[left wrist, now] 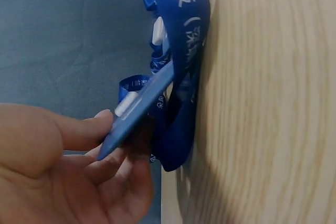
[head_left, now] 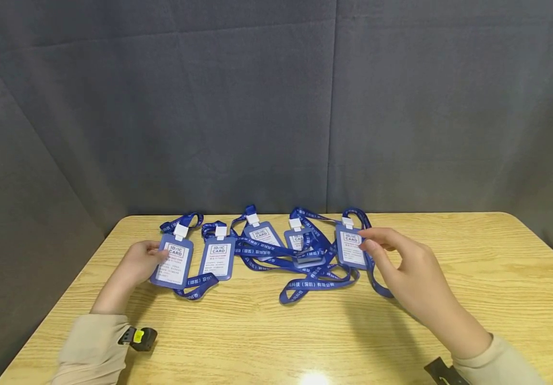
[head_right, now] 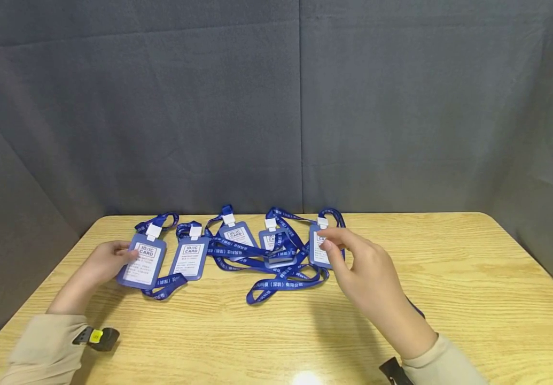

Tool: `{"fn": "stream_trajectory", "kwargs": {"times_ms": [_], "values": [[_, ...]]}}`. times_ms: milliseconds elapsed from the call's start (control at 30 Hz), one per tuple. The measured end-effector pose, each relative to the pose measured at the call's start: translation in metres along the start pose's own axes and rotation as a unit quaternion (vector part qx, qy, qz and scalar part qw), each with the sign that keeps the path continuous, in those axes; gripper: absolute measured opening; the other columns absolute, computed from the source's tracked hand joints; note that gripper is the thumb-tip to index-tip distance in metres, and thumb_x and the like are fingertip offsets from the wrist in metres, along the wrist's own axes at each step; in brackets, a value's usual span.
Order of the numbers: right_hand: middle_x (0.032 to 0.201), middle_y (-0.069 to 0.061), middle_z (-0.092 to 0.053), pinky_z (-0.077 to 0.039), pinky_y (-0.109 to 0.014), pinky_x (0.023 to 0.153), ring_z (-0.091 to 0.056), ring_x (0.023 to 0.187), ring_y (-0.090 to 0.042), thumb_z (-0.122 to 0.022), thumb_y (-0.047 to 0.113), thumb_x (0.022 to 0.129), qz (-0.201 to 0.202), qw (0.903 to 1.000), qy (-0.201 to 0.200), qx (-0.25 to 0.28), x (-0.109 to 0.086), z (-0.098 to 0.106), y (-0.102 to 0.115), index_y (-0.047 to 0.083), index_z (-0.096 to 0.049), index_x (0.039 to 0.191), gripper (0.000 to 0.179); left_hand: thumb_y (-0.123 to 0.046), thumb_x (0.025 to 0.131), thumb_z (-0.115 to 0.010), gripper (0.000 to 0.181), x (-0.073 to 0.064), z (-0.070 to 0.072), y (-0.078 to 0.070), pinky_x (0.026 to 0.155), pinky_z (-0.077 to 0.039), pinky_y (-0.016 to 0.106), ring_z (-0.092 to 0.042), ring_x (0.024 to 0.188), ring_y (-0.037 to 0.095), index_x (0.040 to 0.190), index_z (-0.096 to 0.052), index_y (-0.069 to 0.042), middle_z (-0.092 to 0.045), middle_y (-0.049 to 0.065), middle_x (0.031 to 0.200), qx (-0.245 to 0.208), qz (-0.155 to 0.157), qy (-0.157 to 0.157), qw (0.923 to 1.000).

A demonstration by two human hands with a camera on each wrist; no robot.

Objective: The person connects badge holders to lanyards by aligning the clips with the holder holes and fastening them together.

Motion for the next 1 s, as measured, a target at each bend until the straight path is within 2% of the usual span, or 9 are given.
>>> {"fn": "stream_trajectory", "kwargs": {"times_ms": [100, 200, 333, 533, 767, 1000], "values": [[0.104, -0.004, -0.074, -0.052, -0.045, 0.076, -0.07, 0.09, -0.022, -0.063, 0.01, 0.098, 0.008, 1.0, -0.001, -0.005, 0.0, -0.001, 0.0, 0.011, -0.071, 0.113, 0.017, -0.008, 0.103, -0.045, 0.046, 0.001, -0.001, 0.003, 0.067, -0.048, 0.028, -0.06, 0.088, 0.026, 0.136, -0.037, 0.023, -0.056, 0.037, 0.117, -0.007, 0.006, 0.012, 0.9999], [0.103, -0.004, -0.074, -0.053, -0.046, 0.075, -0.07, 0.09, -0.022, -0.063, 0.008, 0.098, 0.014, 0.9999, 0.0, -0.006, 0.0, -0.003, 0.0, 0.009, -0.072, 0.112, 0.016, -0.008, 0.103, -0.046, 0.049, 0.001, -0.001, 0.005, 0.065, -0.05, 0.029, -0.062, 0.084, 0.023, 0.14, -0.032, 0.021, -0.054, 0.038, 0.121, -0.036, 0.019, 0.018, 0.999], [0.104, -0.005, -0.074, -0.053, -0.048, 0.076, -0.07, 0.091, -0.024, -0.063, 0.008, 0.097, 0.016, 0.9998, 0.002, -0.005, 0.001, -0.004, -0.001, 0.008, -0.072, 0.111, 0.016, -0.007, 0.104, -0.047, 0.054, 0.002, -0.001, 0.006, 0.074, -0.057, 0.037, -0.064, 0.091, 0.029, 0.144, -0.024, 0.021, -0.048, 0.041, 0.129, -0.058, 0.033, 0.026, 0.9974], [0.099, -0.004, -0.075, -0.053, -0.048, 0.074, -0.07, 0.089, -0.023, -0.064, 0.008, 0.097, 0.013, 0.9998, 0.008, -0.012, -0.001, -0.005, -0.002, 0.009, -0.072, 0.11, 0.016, -0.007, 0.103, -0.05, 0.057, 0.003, -0.002, 0.006, 0.087, -0.054, 0.046, -0.06, 0.107, 0.042, 0.144, -0.024, 0.022, -0.041, 0.043, 0.136, -0.016, 0.036, 0.023, 0.999], [0.099, -0.006, -0.075, -0.053, -0.052, 0.078, -0.07, 0.093, -0.029, -0.064, 0.007, 0.096, 0.012, 0.9998, 0.013, -0.01, -0.002, -0.005, -0.003, 0.008, -0.072, 0.11, 0.016, -0.013, 0.103, -0.049, 0.055, -0.001, 0.002, 0.0, 0.1, -0.042, 0.056, -0.044, 0.124, 0.053, 0.141, -0.03, 0.022, -0.039, 0.043, 0.137, 0.036, 0.004, 0.007, 0.9993], [0.099, -0.005, -0.075, -0.054, -0.05, 0.077, -0.07, 0.092, -0.028, -0.064, 0.007, 0.096, 0.016, 0.9996, 0.013, -0.02, -0.002, -0.004, -0.003, 0.008, -0.072, 0.108, 0.014, -0.018, 0.104, -0.047, 0.05, -0.006, 0.006, -0.011, 0.101, -0.037, 0.061, -0.043, 0.126, 0.053, 0.14, -0.039, 0.016, -0.045, 0.037, 0.138, 0.051, -0.035, -0.028, 0.9977]]}}
Point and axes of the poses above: each hand's wrist, its own x-axis towards the middle knuckle, its own z-axis out of the back of the hand, y = z × x, the point moved 5 cm from there along x, towards the middle knuckle
